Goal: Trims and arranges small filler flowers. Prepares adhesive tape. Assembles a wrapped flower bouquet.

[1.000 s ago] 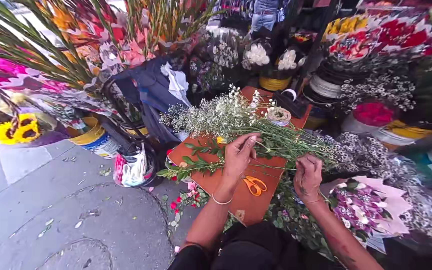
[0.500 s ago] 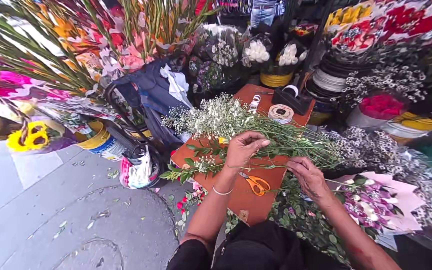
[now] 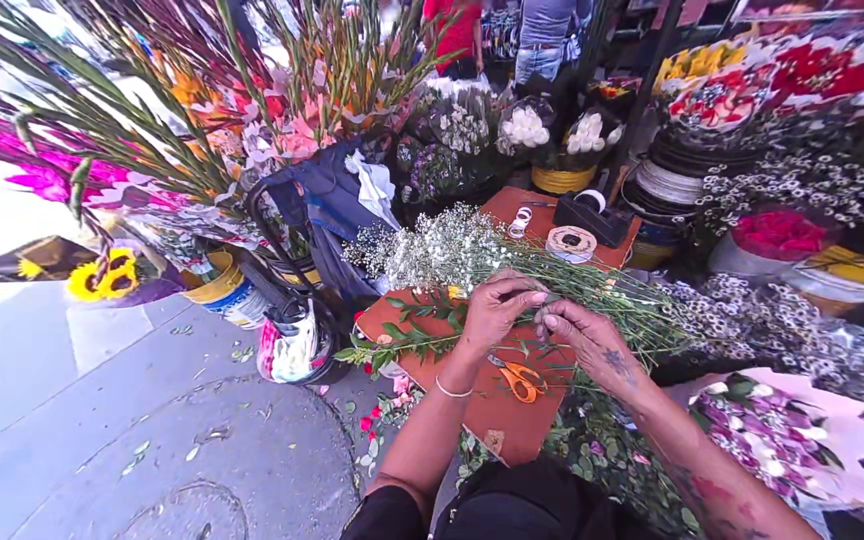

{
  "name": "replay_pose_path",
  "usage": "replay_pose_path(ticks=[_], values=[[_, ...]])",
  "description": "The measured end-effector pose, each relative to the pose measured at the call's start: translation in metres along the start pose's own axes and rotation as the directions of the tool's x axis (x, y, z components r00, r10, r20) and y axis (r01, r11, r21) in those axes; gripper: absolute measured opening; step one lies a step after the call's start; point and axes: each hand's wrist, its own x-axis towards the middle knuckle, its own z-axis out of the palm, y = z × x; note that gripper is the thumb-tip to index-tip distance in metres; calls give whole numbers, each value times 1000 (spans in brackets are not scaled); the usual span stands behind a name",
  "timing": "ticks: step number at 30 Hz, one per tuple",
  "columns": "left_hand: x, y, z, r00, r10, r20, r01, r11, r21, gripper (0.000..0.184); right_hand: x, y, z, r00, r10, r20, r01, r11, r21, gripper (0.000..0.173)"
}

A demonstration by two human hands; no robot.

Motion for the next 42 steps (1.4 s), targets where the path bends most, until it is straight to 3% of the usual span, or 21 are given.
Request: replay_pose_path(ticks=[2,4,7,10,13,15,17,19,21,22,24,26,28,30,32,34,36,37,39,40,42], values=[[0,2,-4,998,-42,-48,37,995,-92,5,1,3,6,997,63,-40,-56,987,154,20],[-4,3,-7,994,-87,-63,75,982,-171,6,2,5,12,994,77,-74,-62,981,181,19],[-10,8,-15,997,-52,-61,43,989,-143,11,3,4,21,996,58,-64,-57,998,25,26],[-14,13,-25,991,31,-132,-43,995,-88,7,7,0,28,997,-62,-38,58,991,-117,32],[-20,13,-33,961,35,-274,-48,998,-41,4,11,-6,42,974,-224,-29,203,926,-317,31],[-28,15,-35,942,54,-332,-28,996,81,7,14,-8,53,965,-259,-39,210,853,-478,26],[-42,17,-30,935,240,-262,-151,936,317,2,21,-9,58,990,-138,-16,101,799,-592,24],[-60,35,-12,880,471,-62,-376,770,516,14,34,4,57,994,105,15,-67,727,-684,24],[-71,69,4,805,576,145,-535,596,599,15,43,34,58,951,308,29,-204,695,-690,29],[-71,74,3,796,580,176,-553,575,603,14,43,45,64,959,284,12,-209,732,-649,29],[-69,58,1,904,424,47,-374,735,566,17,42,40,66,993,99,-64,-118,824,-554,30],[-69,55,-5,999,35,-22,-22,899,436,17,60,27,74,973,-132,-189,24,873,-487,30],[-69,53,-5,950,-304,76,277,929,247,12,81,28,75,963,-164,-213,41,872,-487,30],[-67,42,-2,888,-429,166,410,902,136,9,99,49,71,993,-9,-118,-58,829,-556,33],[-67,33,-1,872,-458,173,428,885,187,11,101,74,64,985,164,-57,-167,812,-558,37],[-67,31,-6,879,-448,164,382,867,321,15,87,76,49,987,137,-90,-163,875,-456,37],[-70,31,-11,870,-465,164,358,824,439,18,52,67,32,984,152,-93,-168,968,-185,31],[-71,30,-14,859,-482,172,351,800,487,19,31,61,25,980,195,-34,-194,980,48,29],[-70,25,-16,821,-523,227,336,766,549,21,-12,56,17,979,161,128,-198,903,381,26],[-67,22,-13,793,-546,271,328,757,566,22,-30,52,14,979,129,158,-185,887,422,23],[-60,16,1,711,-595,375,315,747,585,21,-58,41,11,987,160,15,-154,916,370,19]])
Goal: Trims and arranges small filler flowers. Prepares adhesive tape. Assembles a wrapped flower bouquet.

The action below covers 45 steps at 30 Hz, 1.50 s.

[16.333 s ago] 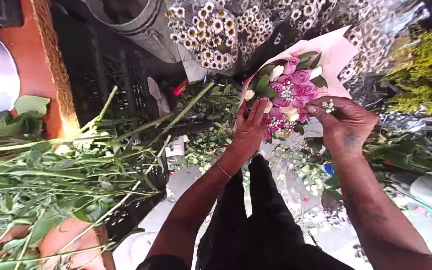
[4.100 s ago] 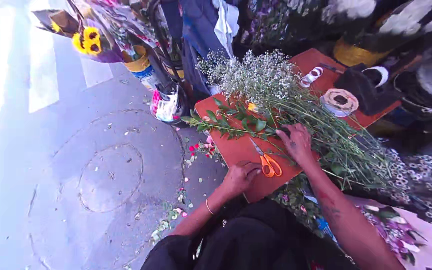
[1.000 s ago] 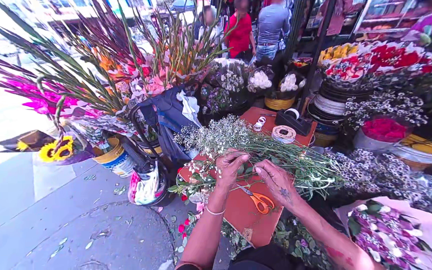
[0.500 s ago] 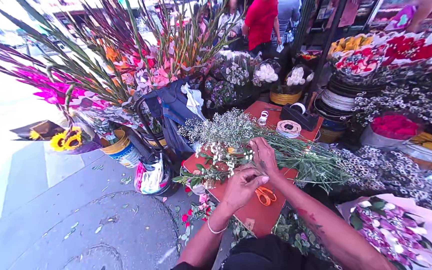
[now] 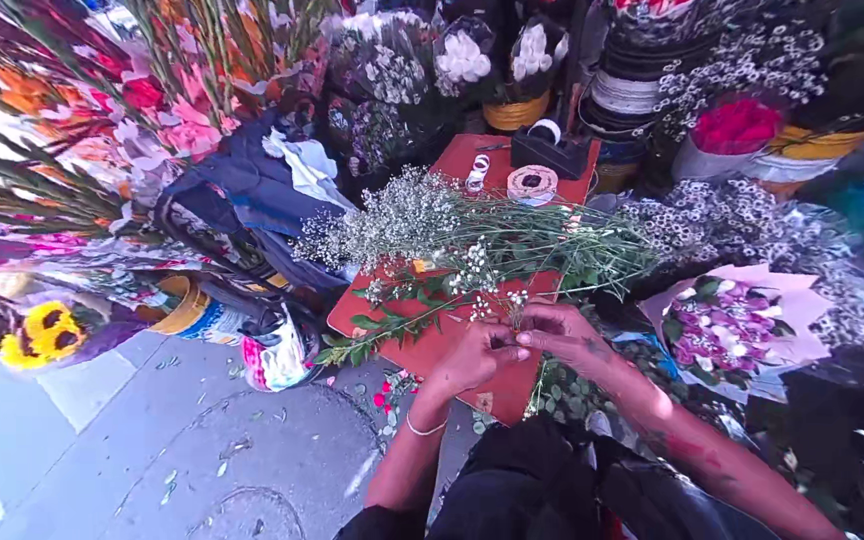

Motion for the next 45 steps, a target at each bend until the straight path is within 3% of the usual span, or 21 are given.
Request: replay_pose_path(ticks=[3,6,11,15,18,22,26,29,32,35,37,39,42,45], values=[[27,17,19,989,-16,145,8,998,56,20,-28,-13,-11,949,13,-316,-12,1000,6,5],[50,36,53,997,57,46,-57,998,11,17,-57,-24,-42,842,6,-539,-30,999,-36,7],[96,57,139,990,138,-20,-139,979,-148,15,-110,-30,-106,731,9,-682,-13,1000,-1,6],[136,77,213,999,-31,-12,20,844,-537,6,-152,-39,-150,607,83,-790,74,984,160,9],[155,99,264,992,-121,22,106,753,-650,9,-182,-40,-187,536,95,-839,105,978,178,6],[178,130,325,982,-183,34,160,738,-655,10,-217,-45,-234,593,72,-802,39,992,118,8],[202,147,372,992,-78,-102,28,910,-414,17,-246,-46,-273,770,131,-624,7,977,214,22],[212,152,390,993,-48,-109,11,946,-323,22,-256,-45,-295,771,86,-631,50,979,195,27],[215,162,396,984,-158,-81,100,870,-482,32,-257,-42,-308,706,-11,-708,175,972,160,11],[224,174,388,914,-406,18,308,663,-682,37,-251,-42,-304,598,-18,-801,259,950,172,16],[228,173,377,899,-417,137,403,663,-631,38,-245,-42,-300,501,6,-865,240,960,146,17],[227,168,368,902,-347,258,432,740,-516,41,-243,-44,-301,421,-15,-907,207,975,80,16],[220,153,353,962,-212,174,267,873,-409,33,-250,-53,-315,450,-128,-884,70,992,-107,9],[214,144,338,989,124,-81,-140,962,-233,18,-256,-67,-322,572,-239,-784,-194,890,-413,22]])
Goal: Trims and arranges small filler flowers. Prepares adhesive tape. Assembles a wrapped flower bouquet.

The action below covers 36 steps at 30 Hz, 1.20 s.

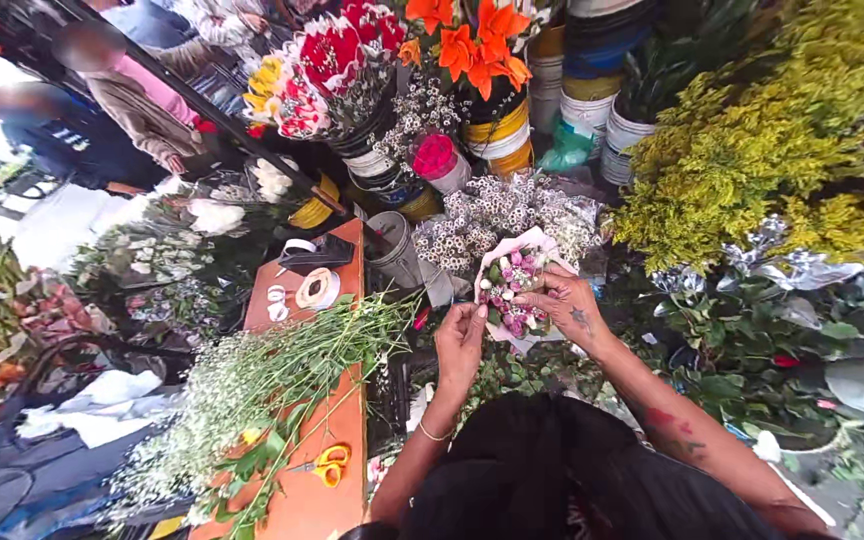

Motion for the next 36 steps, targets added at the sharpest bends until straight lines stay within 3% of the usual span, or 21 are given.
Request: replay_pose_path(ticks=[2,5,7,10,13,16,19,21,22,24,25,27,29,34,36], values=[[4,13,-3,979,205,6,-205,976,70,25,-2,-13,2,986,-116,115,145,949,-279,26],[13,29,4,949,313,48,-316,929,191,25,-12,-28,18,928,-310,207,371,726,-578,22],[17,28,8,950,311,21,-310,936,165,17,-19,-33,22,913,-351,206,398,668,-628,21],[19,22,7,965,260,-33,-262,963,-69,10,-32,-19,9,940,-243,240,341,705,-622,24],[18,17,3,970,238,-43,-242,941,-235,6,-68,29,-11,939,-128,320,302,753,-584,22],[20,19,4,949,313,-34,-307,892,-331,6,-110,67,-23,927,25,375,215,784,-583,21],[27,20,3,930,366,41,-336,890,-308,10,-117,57,-31,980,151,129,-98,933,-347,27],[31,18,3,931,342,130,-307,923,-230,13,-100,23,-38,956,289,-53,-292,955,-51,22],[32,17,4,938,304,167,-267,941,-209,15,-90,7,-40,943,309,-121,-295,948,121,19],[34,19,10,950,219,221,-163,956,-245,16,-75,-15,-44,951,228,-208,-152,933,326,18],[34,20,13,951,185,248,-110,952,-287,17,-72,-21,-46,969,128,-210,-50,939,341,19],[32,21,18,946,141,292,-36,941,-336,18,-73,-23,-49,984,-109,-142,138,967,213,25],[33,17,23,937,151,315,-46,947,-318,16,-76,-21,-48,961,-255,-108,261,964,51,39],[30,14,32,881,243,406,-227,970,-87,19,-72,-15,-30,888,-385,-250,336,916,-217,14],[24,22,36,864,264,429,-302,953,24,21,-68,-24,-23,897,-352,-267,269,915,-301,23]])
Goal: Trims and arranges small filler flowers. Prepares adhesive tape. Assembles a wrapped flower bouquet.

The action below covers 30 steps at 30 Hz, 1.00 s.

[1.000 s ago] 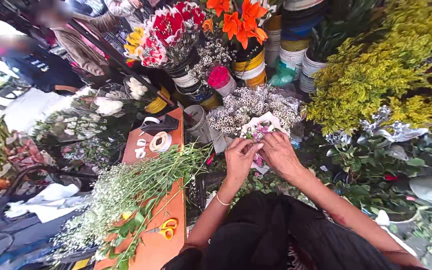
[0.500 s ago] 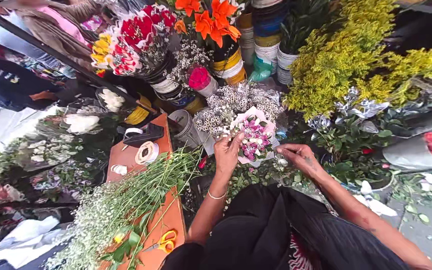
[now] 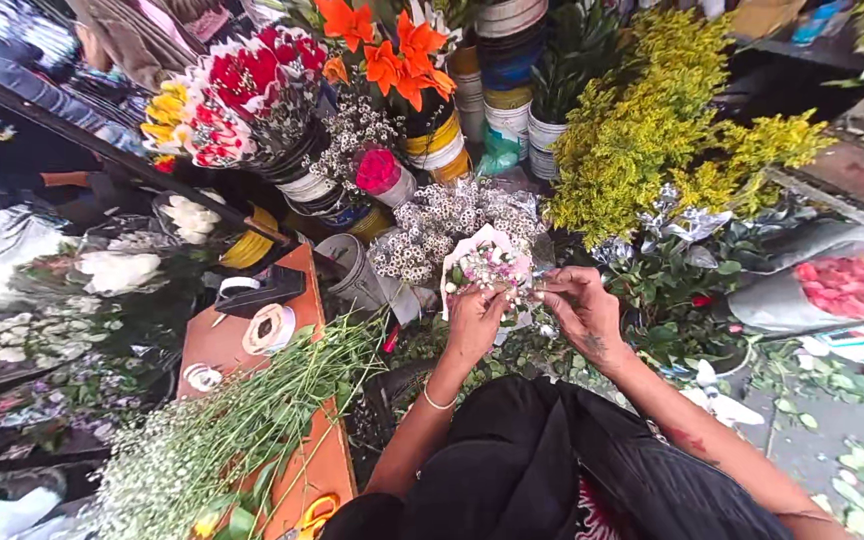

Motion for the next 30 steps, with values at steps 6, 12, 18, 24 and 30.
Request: replay_pose_path(ticks=[6,12,18,24,30], values=[[-4,6,7,992,124,-30,-116,975,191,21,-1,-6,14,996,78,-34,-82,992,-101,17],[-15,6,14,988,157,6,-144,888,437,19,-9,1,27,965,260,-28,-258,964,63,12],[-22,-14,16,989,-123,86,114,988,108,26,-26,25,43,953,301,-38,-292,944,151,9],[-53,-55,11,940,-328,93,339,931,-136,26,-66,46,65,958,275,80,-283,951,122,11],[-67,-110,50,787,-571,-234,596,801,53,37,-111,91,90,883,393,258,-425,901,82,22]])
